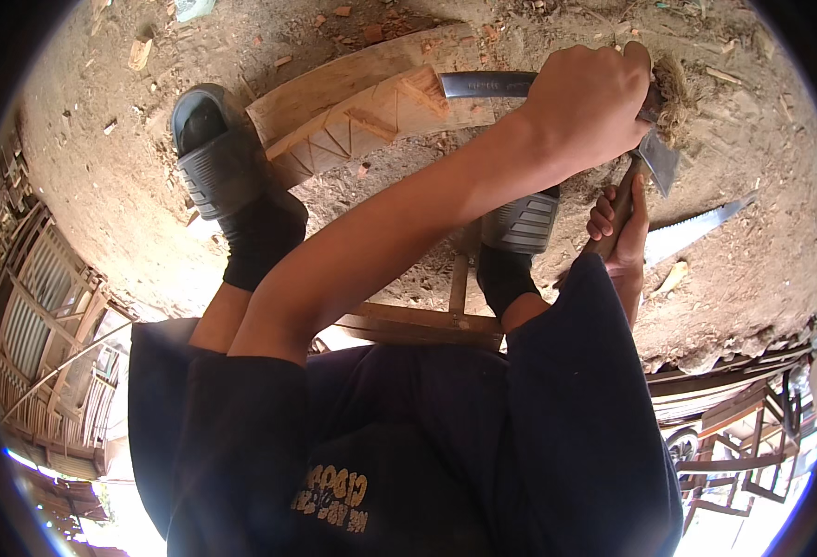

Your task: The person uses a chisel and mallet to carve a pattern into a piece of wood placed on a low wooden stool. They repeatedly strike the chisel to remove wood shavings and occasionally clear debris from the carved area.

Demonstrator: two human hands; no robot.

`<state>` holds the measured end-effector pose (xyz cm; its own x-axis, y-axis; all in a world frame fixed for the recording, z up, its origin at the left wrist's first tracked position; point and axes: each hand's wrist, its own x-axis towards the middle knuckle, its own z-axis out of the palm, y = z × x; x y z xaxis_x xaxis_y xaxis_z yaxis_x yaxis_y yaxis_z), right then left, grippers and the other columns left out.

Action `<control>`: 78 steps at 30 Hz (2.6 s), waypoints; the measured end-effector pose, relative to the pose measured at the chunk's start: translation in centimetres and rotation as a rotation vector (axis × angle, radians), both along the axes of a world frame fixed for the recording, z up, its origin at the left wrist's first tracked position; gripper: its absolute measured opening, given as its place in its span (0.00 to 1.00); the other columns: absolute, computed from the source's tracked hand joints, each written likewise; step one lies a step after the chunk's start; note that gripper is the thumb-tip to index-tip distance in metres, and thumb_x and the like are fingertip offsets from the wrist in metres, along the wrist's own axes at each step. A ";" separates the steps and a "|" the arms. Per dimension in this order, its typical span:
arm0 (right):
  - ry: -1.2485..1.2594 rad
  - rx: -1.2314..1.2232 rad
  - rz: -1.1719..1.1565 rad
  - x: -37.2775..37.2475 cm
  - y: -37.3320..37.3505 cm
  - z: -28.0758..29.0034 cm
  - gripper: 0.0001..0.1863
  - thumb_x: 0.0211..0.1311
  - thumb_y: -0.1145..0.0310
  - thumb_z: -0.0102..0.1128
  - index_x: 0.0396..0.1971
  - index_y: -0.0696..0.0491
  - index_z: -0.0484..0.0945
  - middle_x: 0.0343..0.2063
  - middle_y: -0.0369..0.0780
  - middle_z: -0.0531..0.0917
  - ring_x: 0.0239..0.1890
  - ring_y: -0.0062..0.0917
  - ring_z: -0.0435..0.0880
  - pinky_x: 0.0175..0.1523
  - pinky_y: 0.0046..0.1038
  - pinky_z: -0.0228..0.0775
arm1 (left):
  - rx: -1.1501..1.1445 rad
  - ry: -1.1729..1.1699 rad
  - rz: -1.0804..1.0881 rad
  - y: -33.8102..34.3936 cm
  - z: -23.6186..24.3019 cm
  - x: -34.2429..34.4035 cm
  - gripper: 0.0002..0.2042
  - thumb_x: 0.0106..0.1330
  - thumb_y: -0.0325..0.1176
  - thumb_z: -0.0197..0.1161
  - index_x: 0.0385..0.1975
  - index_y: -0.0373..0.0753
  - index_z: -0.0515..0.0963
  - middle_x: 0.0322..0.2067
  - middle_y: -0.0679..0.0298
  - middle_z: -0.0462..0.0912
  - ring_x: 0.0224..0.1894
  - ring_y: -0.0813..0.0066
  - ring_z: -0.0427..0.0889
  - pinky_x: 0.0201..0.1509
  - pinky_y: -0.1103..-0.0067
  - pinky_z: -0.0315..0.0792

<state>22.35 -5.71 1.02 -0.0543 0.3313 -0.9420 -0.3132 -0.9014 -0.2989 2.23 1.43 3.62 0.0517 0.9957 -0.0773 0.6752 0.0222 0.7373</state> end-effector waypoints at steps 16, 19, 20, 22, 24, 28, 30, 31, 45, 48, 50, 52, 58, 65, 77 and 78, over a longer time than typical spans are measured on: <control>0.057 -0.023 0.022 0.9 0.0 -0.3 0.25 0.66 0.39 0.44 0.28 0.49 0.65 0.13 0.29 0.61 0.09 0.14 0.61 0.14 0.17 0.56 | -0.116 0.062 0.083 1.3 -2.0 0.7 0.10 0.47 0.36 0.69 0.23 0.35 0.82 0.24 0.50 0.83 0.29 0.55 0.85 0.32 0.67 0.79; 0.057 -0.030 -0.005 0.5 0.3 0.1 0.25 0.67 0.40 0.44 0.28 0.49 0.66 0.12 0.29 0.61 0.08 0.12 0.60 0.13 0.15 0.57 | -0.097 0.087 0.097 1.4 -2.2 0.6 0.09 0.53 0.32 0.65 0.27 0.32 0.79 0.24 0.49 0.82 0.28 0.55 0.84 0.33 0.67 0.77; 0.050 -0.030 -0.004 0.5 0.4 0.2 0.25 0.67 0.40 0.44 0.27 0.49 0.66 0.12 0.29 0.61 0.08 0.12 0.60 0.13 0.15 0.57 | -0.119 0.090 0.094 1.5 -2.2 0.6 0.08 0.55 0.30 0.64 0.29 0.30 0.77 0.26 0.48 0.81 0.29 0.55 0.83 0.33 0.66 0.77; 0.038 -0.032 0.001 0.6 0.4 0.3 0.25 0.67 0.40 0.44 0.27 0.49 0.66 0.12 0.29 0.61 0.08 0.12 0.60 0.13 0.15 0.57 | -0.068 0.115 0.089 1.4 -2.9 0.9 0.08 0.53 0.30 0.63 0.26 0.31 0.76 0.24 0.46 0.80 0.28 0.50 0.82 0.32 0.63 0.76; 0.030 -0.024 -0.005 0.6 0.4 0.3 0.25 0.67 0.40 0.45 0.29 0.49 0.66 0.12 0.29 0.61 0.08 0.12 0.60 0.13 0.15 0.57 | -0.061 0.108 0.081 1.5 -2.9 0.8 0.08 0.54 0.30 0.63 0.26 0.31 0.76 0.24 0.47 0.80 0.28 0.50 0.82 0.32 0.63 0.76; -0.041 -0.013 -0.010 0.1 0.6 1.1 0.23 0.67 0.43 0.49 0.32 0.51 0.67 0.12 0.28 0.61 0.08 0.11 0.60 0.12 0.15 0.55 | -0.063 0.121 0.102 1.6 -3.2 1.1 0.07 0.53 0.29 0.63 0.25 0.31 0.76 0.23 0.46 0.80 0.28 0.50 0.82 0.31 0.63 0.76; -0.070 -0.026 -0.003 0.5 1.5 2.3 0.20 0.67 0.47 0.52 0.36 0.52 0.68 0.13 0.28 0.62 0.08 0.10 0.60 0.11 0.14 0.54 | -0.091 0.121 0.091 1.5 -3.1 0.9 0.07 0.53 0.28 0.63 0.25 0.31 0.76 0.23 0.46 0.80 0.27 0.50 0.82 0.31 0.63 0.76; -0.082 -0.053 0.037 1.3 2.4 3.0 0.19 0.68 0.50 0.51 0.37 0.53 0.69 0.13 0.28 0.63 0.08 0.09 0.61 0.10 0.13 0.53 | -0.096 0.125 0.095 1.5 -3.1 0.8 0.06 0.53 0.28 0.63 0.25 0.31 0.76 0.23 0.46 0.80 0.27 0.50 0.82 0.31 0.63 0.76; -0.100 0.211 0.396 -2.8 11.1 9.5 0.19 0.74 0.53 0.41 0.39 0.57 0.68 0.12 0.30 0.64 0.07 0.10 0.61 0.09 0.12 0.57 | -0.128 0.160 0.139 1.7 -3.6 0.4 0.04 0.52 0.27 0.60 0.24 0.32 0.76 0.22 0.45 0.80 0.28 0.47 0.82 0.32 0.59 0.75; -0.118 0.137 0.448 -2.7 11.3 8.9 0.19 0.73 0.53 0.42 0.38 0.56 0.68 0.12 0.30 0.63 0.07 0.09 0.62 0.08 0.12 0.57 | -0.068 0.166 0.105 1.4 -3.8 0.1 0.04 0.51 0.26 0.61 0.23 0.32 0.77 0.23 0.45 0.80 0.28 0.47 0.82 0.33 0.60 0.75; -0.007 0.145 0.279 -1.6 12.0 8.3 0.19 0.73 0.53 0.42 0.38 0.56 0.68 0.12 0.29 0.63 0.07 0.09 0.61 0.09 0.12 0.56 | -0.147 0.134 0.132 2.2 -3.5 0.3 0.04 0.51 0.26 0.61 0.23 0.32 0.77 0.23 0.45 0.80 0.28 0.47 0.82 0.33 0.60 0.75; 0.046 0.234 0.148 -0.8 12.8 7.4 0.18 0.73 0.54 0.42 0.38 0.57 0.67 0.13 0.29 0.63 0.07 0.09 0.60 0.09 0.12 0.55 | -0.162 0.111 0.135 2.7 -3.2 0.4 0.04 0.50 0.26 0.61 0.22 0.31 0.78 0.24 0.45 0.80 0.28 0.47 0.82 0.33 0.60 0.75; -0.120 0.121 0.426 -2.4 9.8 7.0 0.20 0.72 0.50 0.44 0.35 0.53 0.68 0.12 0.29 0.64 0.06 0.09 0.60 0.08 0.13 0.57 | -0.118 0.146 0.143 1.8 -3.9 -0.2 0.05 0.49 0.27 0.62 0.22 0.31 0.78 0.25 0.44 0.81 0.29 0.47 0.82 0.33 0.60 0.76; -0.043 0.153 0.234 -1.3 11.0 6.9 0.20 0.71 0.50 0.45 0.34 0.54 0.68 0.12 0.29 0.65 0.07 0.09 0.63 0.08 0.12 0.58 | -0.139 0.162 0.107 2.1 -4.6 -0.7 0.06 0.50 0.28 0.61 0.22 0.32 0.79 0.25 0.44 0.81 0.29 0.47 0.82 0.33 0.60 0.76; -0.222 0.103 0.540 -4.0 11.9 9.7 0.19 0.71 0.49 0.45 0.35 0.52 0.68 0.11 0.28 0.65 0.07 0.07 0.62 0.08 0.11 0.56 | -0.182 0.126 0.183 2.1 -4.4 -1.4 0.07 0.52 0.31 0.60 0.22 0.32 0.79 0.25 0.44 0.81 0.31 0.47 0.83 0.36 0.60 0.76; -0.189 0.154 0.482 -4.0 12.1 9.2 0.19 0.71 0.50 0.45 0.35 0.52 0.68 0.11 0.28 0.65 0.07 0.07 0.62 0.08 0.11 0.56 | -0.179 0.129 0.209 2.2 -4.3 -1.6 0.07 0.52 0.31 0.61 0.22 0.32 0.79 0.26 0.44 0.81 0.32 0.47 0.82 0.36 0.60 0.76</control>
